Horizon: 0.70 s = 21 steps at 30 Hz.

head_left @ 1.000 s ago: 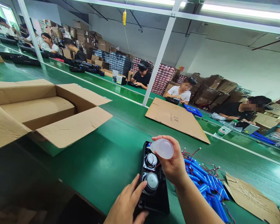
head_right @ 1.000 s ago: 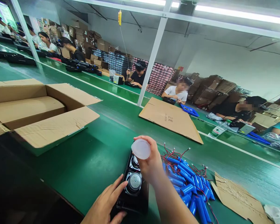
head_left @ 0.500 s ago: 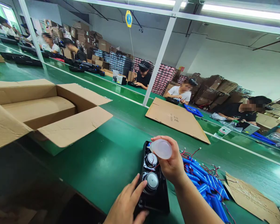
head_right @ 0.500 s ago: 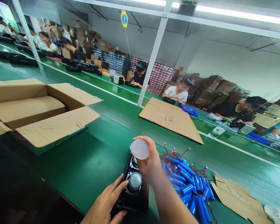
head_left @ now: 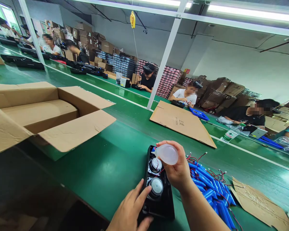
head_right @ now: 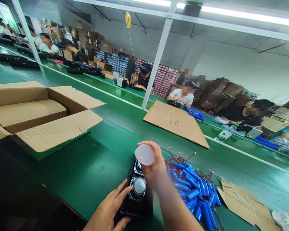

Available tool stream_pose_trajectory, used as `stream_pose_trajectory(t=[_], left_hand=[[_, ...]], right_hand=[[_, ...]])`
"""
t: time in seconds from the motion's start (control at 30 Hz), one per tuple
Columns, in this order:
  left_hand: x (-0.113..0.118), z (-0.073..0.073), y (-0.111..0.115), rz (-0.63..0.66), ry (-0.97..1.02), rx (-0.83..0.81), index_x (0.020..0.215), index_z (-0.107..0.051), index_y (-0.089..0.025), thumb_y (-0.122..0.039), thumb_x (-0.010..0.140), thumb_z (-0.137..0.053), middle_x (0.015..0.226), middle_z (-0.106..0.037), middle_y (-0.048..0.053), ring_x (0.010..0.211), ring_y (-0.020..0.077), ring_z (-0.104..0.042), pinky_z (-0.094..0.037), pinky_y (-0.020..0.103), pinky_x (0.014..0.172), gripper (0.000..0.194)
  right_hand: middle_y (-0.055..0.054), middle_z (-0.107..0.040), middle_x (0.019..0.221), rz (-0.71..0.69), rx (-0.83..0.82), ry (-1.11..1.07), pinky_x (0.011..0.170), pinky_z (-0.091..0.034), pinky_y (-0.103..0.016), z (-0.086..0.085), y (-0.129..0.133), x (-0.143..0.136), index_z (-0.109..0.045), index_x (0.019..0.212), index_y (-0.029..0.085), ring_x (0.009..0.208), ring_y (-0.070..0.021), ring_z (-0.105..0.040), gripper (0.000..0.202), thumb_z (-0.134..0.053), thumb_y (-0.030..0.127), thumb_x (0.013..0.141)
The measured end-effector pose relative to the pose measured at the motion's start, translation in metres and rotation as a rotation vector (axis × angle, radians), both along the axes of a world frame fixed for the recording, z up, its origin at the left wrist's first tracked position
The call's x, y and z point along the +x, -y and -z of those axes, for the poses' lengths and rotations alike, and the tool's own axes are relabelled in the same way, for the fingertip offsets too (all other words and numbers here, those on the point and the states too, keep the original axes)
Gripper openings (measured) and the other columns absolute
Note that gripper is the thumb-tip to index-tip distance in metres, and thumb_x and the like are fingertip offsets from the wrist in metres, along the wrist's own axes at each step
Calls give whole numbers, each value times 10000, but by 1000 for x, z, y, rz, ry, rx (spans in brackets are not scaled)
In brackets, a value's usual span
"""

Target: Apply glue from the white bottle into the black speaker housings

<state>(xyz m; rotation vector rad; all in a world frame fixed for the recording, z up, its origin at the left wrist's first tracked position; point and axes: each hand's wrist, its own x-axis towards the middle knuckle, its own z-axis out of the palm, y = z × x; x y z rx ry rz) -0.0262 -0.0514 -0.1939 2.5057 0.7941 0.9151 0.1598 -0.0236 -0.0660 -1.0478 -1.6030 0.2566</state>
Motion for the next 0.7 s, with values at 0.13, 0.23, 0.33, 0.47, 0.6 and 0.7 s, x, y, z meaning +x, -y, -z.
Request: stream_pose_trajectory(t=[0.13, 0.23, 0.33, 0.47, 0.6, 0.7], left_hand=[[0, 1, 0, 1, 11, -12, 1411, -158, -267, -218, 729, -584, 1431, -344, 147, 1186, 256, -508, -514, 389, 914, 805], [0, 3, 1, 4, 13, -14, 1408, -165, -261, -222, 730, -583, 1434, -340, 147, 1199, 259, -497, -508, 388, 922, 797], [0, 2, 1, 9, 13, -4, 1402, -168, -242, -211, 728, -578, 1431, -340, 159, 1212, 258, -485, -501, 388, 933, 788], [0, 1, 0, 3, 16, 15, 1374, -197, -217, -191, 722, -574, 1414, -360, 180, 1217, 253, -480, -499, 386, 938, 755], [0, 1, 0, -5, 25, 34, 1331, -242, -207, -190, 710, -586, 1398, -378, 194, 1198, 250, -501, -510, 371, 922, 711], [1, 2, 1, -6, 28, 37, 1307, -263, -206, -195, 703, -593, 1389, -393, 193, 1194, 251, -505, -512, 363, 919, 688]], right_hand=[[-79, -551, 1118, -4, 17, -18, 890, -438, -422, 2, 2, 1, -412, 1196, 252, 1011, -224, -545, 414, -584, 188, 824], [-79, -554, 1111, -8, 24, -36, 891, -441, -424, 3, 3, 2, -408, 1195, 252, 1009, -225, -550, 413, -588, 197, 827], [-82, -559, 1102, 2, 27, -48, 885, -448, -421, 3, 6, 5, -406, 1193, 245, 1007, -225, -554, 411, -593, 205, 829], [-87, -558, 1107, 16, 28, -53, 887, -444, -422, 3, 7, 8, -397, 1196, 237, 1015, -226, -552, 417, -600, 212, 832], [-88, -560, 1101, 34, 29, -64, 882, -442, -422, 4, 8, 10, -397, 1192, 238, 1010, -228, -554, 416, -606, 226, 832], [-88, -559, 1104, 42, 29, -69, 876, -443, -418, 4, 8, 12, -393, 1197, 240, 1012, -226, -552, 422, -607, 232, 833]])
